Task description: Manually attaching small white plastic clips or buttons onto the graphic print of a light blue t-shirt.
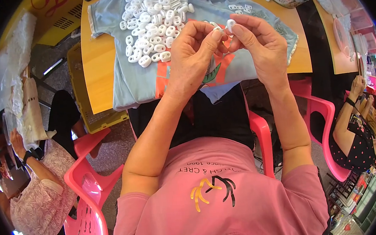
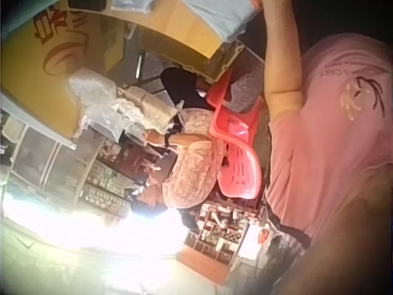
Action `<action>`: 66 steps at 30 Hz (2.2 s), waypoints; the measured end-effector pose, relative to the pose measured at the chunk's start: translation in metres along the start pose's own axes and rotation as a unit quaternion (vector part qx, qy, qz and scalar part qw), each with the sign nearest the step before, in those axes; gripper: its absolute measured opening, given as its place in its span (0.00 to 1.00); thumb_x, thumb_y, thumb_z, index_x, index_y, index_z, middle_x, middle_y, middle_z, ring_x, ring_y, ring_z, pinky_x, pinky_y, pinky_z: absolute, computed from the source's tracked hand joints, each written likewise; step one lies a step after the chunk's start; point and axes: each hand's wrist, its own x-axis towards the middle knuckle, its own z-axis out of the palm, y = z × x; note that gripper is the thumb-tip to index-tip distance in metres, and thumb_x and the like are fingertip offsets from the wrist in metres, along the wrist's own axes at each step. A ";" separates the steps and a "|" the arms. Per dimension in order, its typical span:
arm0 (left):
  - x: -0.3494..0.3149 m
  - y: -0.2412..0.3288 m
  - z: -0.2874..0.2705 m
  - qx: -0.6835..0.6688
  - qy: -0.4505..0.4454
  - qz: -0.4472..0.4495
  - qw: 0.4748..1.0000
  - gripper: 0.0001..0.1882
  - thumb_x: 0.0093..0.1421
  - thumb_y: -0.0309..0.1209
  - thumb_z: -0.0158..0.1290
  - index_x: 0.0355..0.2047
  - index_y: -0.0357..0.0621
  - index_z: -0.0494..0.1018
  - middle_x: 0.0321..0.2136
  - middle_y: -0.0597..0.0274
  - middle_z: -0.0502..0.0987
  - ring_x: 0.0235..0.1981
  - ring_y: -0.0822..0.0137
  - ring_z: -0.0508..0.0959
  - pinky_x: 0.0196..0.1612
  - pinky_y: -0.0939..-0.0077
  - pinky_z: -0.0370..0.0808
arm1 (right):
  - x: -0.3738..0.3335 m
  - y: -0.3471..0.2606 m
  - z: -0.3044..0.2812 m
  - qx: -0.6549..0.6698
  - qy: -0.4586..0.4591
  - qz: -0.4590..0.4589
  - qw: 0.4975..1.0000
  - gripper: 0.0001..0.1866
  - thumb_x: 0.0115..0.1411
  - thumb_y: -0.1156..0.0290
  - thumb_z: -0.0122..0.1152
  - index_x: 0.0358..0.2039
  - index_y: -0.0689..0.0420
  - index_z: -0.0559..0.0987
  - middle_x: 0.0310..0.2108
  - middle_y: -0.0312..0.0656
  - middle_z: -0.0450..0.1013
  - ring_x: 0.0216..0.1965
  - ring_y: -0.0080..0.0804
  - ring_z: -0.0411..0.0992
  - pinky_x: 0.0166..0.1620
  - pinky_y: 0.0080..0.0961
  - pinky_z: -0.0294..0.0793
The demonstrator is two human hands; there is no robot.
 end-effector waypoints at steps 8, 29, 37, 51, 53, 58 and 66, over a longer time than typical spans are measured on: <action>-0.001 0.002 0.001 -0.001 0.003 -0.003 1.000 0.08 0.65 0.29 0.53 0.37 0.36 0.70 0.30 0.61 0.77 0.28 0.76 0.76 0.32 0.81 0.74 | 0.000 0.000 0.000 -0.020 -0.019 -0.004 1.000 0.13 0.62 0.75 0.60 0.46 0.64 0.78 0.34 0.39 0.77 0.28 0.18 0.72 0.36 0.16 0.74; -0.001 -0.002 0.003 0.027 0.013 -0.001 1.000 0.10 0.66 0.32 0.51 0.34 0.37 0.69 0.25 0.66 0.74 0.23 0.79 0.72 0.26 0.84 0.70 | -0.001 -0.001 0.008 -0.055 0.001 -0.023 0.998 0.12 0.63 0.75 0.59 0.45 0.65 0.78 0.33 0.37 0.76 0.29 0.18 0.71 0.35 0.14 0.72; -0.002 -0.001 0.004 0.036 0.007 0.005 0.999 0.09 0.66 0.31 0.51 0.33 0.37 0.68 0.25 0.66 0.74 0.23 0.79 0.71 0.27 0.84 0.69 | 0.000 0.005 0.011 -0.063 0.020 -0.060 0.996 0.12 0.63 0.76 0.58 0.46 0.66 0.78 0.33 0.37 0.75 0.29 0.18 0.71 0.36 0.15 0.73; -0.003 0.000 0.005 0.047 0.008 0.001 0.999 0.09 0.66 0.32 0.50 0.34 0.38 0.68 0.27 0.64 0.77 0.23 0.80 0.70 0.27 0.84 0.70 | 0.002 0.003 0.012 -0.045 0.028 -0.045 0.998 0.11 0.63 0.76 0.58 0.45 0.66 0.78 0.37 0.38 0.76 0.29 0.17 0.71 0.36 0.14 0.72; -0.003 0.000 0.005 0.048 0.008 0.000 0.999 0.09 0.66 0.32 0.50 0.34 0.38 0.68 0.26 0.64 0.76 0.24 0.80 0.70 0.27 0.84 0.70 | 0.002 0.002 0.012 -0.042 0.028 -0.045 0.998 0.11 0.63 0.76 0.58 0.45 0.66 0.78 0.36 0.37 0.76 0.29 0.17 0.71 0.35 0.14 0.72; -0.004 0.002 0.005 0.043 0.008 -0.012 0.999 0.09 0.67 0.32 0.50 0.34 0.38 0.68 0.26 0.65 0.75 0.24 0.80 0.70 0.27 0.85 0.70 | 0.001 0.001 0.014 -0.057 0.019 -0.037 0.998 0.11 0.63 0.74 0.59 0.44 0.65 0.79 0.31 0.34 0.75 0.28 0.16 0.70 0.34 0.13 0.70; -0.003 0.000 0.003 0.053 0.022 0.009 0.998 0.08 0.67 0.31 0.50 0.33 0.38 0.68 0.26 0.67 0.73 0.24 0.80 0.70 0.26 0.85 0.68 | -0.002 0.004 0.024 -0.038 0.040 -0.012 0.998 0.11 0.63 0.75 0.60 0.44 0.64 0.79 0.31 0.34 0.75 0.27 0.15 0.68 0.33 0.12 0.70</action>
